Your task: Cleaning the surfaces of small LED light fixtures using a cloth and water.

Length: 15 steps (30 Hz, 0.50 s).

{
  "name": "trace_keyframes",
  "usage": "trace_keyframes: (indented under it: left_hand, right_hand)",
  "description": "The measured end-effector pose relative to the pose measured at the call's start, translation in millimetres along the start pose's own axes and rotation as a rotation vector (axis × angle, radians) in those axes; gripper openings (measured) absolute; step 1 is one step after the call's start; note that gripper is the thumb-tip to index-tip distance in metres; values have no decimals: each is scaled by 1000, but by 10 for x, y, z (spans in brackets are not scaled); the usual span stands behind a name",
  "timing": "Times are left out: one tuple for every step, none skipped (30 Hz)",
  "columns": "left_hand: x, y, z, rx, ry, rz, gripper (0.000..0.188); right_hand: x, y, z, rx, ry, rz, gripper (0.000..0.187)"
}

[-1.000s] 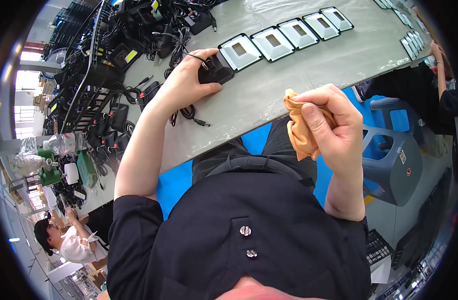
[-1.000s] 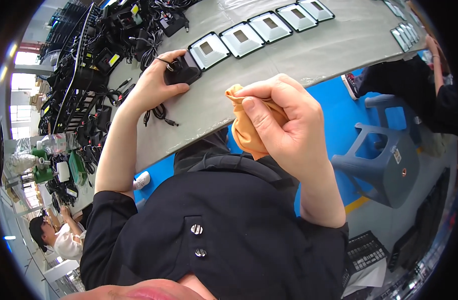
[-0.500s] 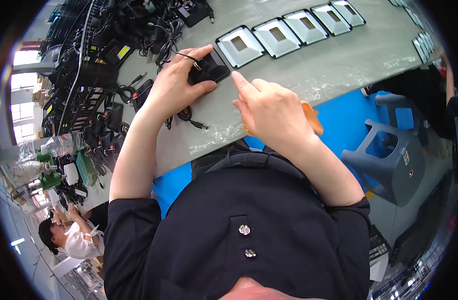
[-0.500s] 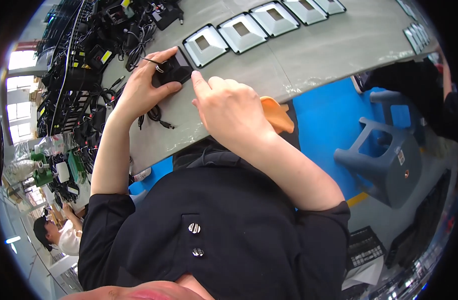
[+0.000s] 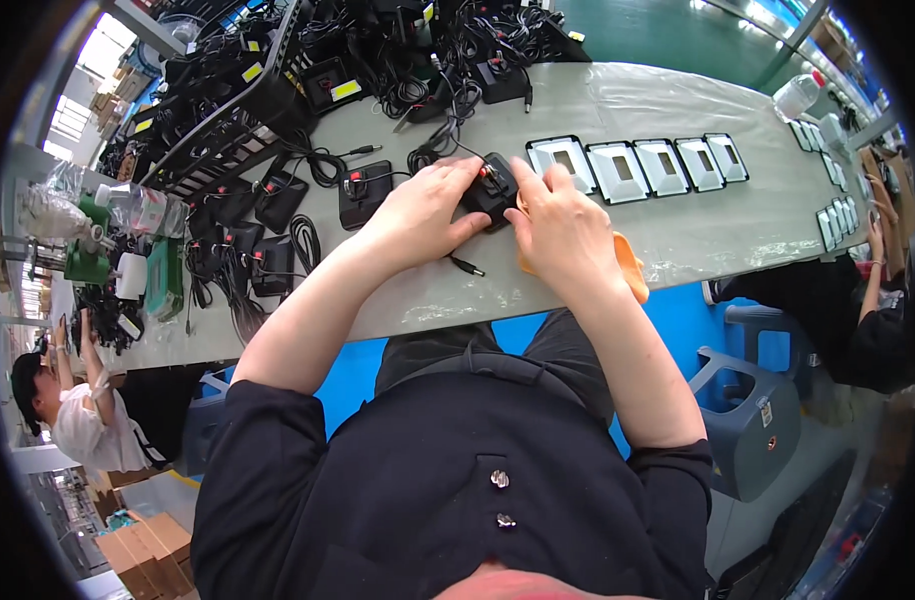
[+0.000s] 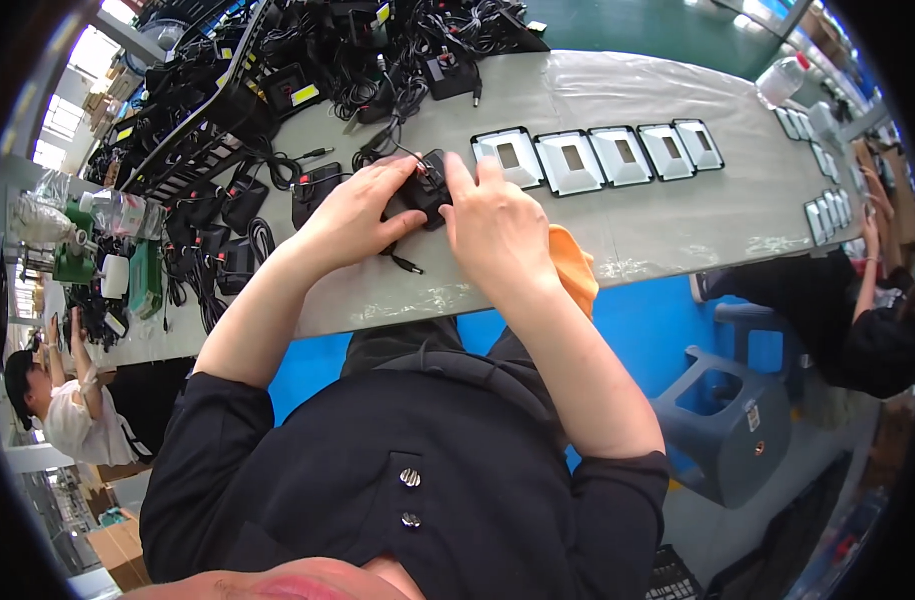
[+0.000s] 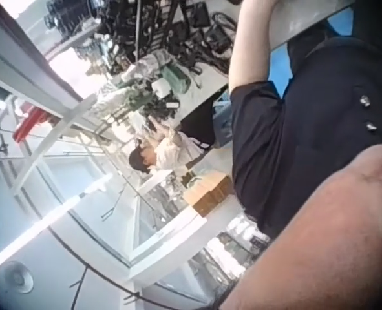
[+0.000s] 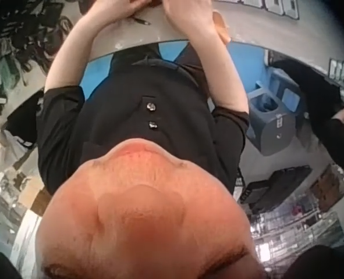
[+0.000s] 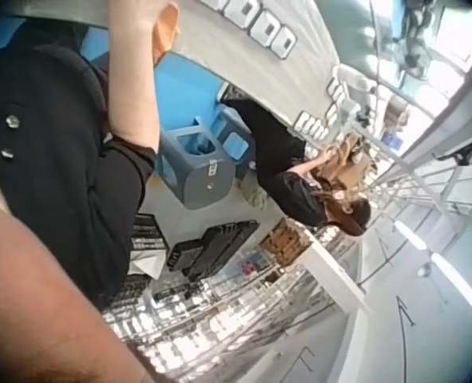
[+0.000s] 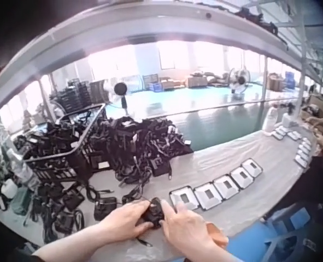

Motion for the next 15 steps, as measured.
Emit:
trace_keyframes:
  left_hand:
    - [-54, -26, -15, -38, 1, 15, 50]
    - [-120, -32, -16, -77, -1, 30, 44]
    - [-221, -58, -1, -100, -59, 95, 33]
    - [-255, 2, 14, -109, -172, 117, 31]
    - [-361, 12, 55, -106, -256, 125, 32]
    - [-412, 57, 84, -97, -296, 180, 35]
    - [-387, 143, 150, -92, -296, 219, 36]
    - [-339, 234, 197, -98, -297, 258, 37]
    - [-294, 306, 261, -103, -232, 248, 37]
    - [-283, 362, 285, -121, -244, 237, 37]
    - [-276, 393, 340, -114, -204, 172, 33]
    - [-267, 399, 362, -108, -164, 108, 28]
    - [-286, 401, 357, -117, -239, 67, 23]
    - [-326, 385, 322, -66, -307, 76, 23]
    - [-394, 361, 260, -21, -378, 89, 24]
  right_hand:
    - [6, 17, 20, -35, -75, 18, 46]
    - [28, 22, 58, -6, -4, 8, 46]
    - [57, 7, 68, -16, -2, -5, 46]
    - [90, -32, 64, -22, 4, 11, 45]
    - [102, -49, 72, -31, 10, 28, 44]
    - [109, -35, 62, -17, 18, 28, 44]
    - [105, -23, 64, -14, 8, 23, 44]
    - [100, 4, 63, -20, 4, 18, 44]
    - [77, 21, 65, -19, 3, 14, 44]
    - [72, 54, 51, -35, 15, 0, 44]
    - [84, 56, 36, -9, 24, -5, 44]
    - [87, 59, 33, 15, 31, -10, 43]
    - [74, 66, 52, 7, 38, -24, 43]
    - [61, 74, 33, 13, 39, -33, 43]
    - [54, 93, 10, 14, 40, -39, 44]
Point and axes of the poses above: each hand's wrist, its own z-axis towards the middle knuckle, its own x-axis out of the palm, y = z × x, the point moved 1 cm from there along z, towards the middle knuckle, and after that the axes turned 5 degrees about x, right-handed, at the moved point
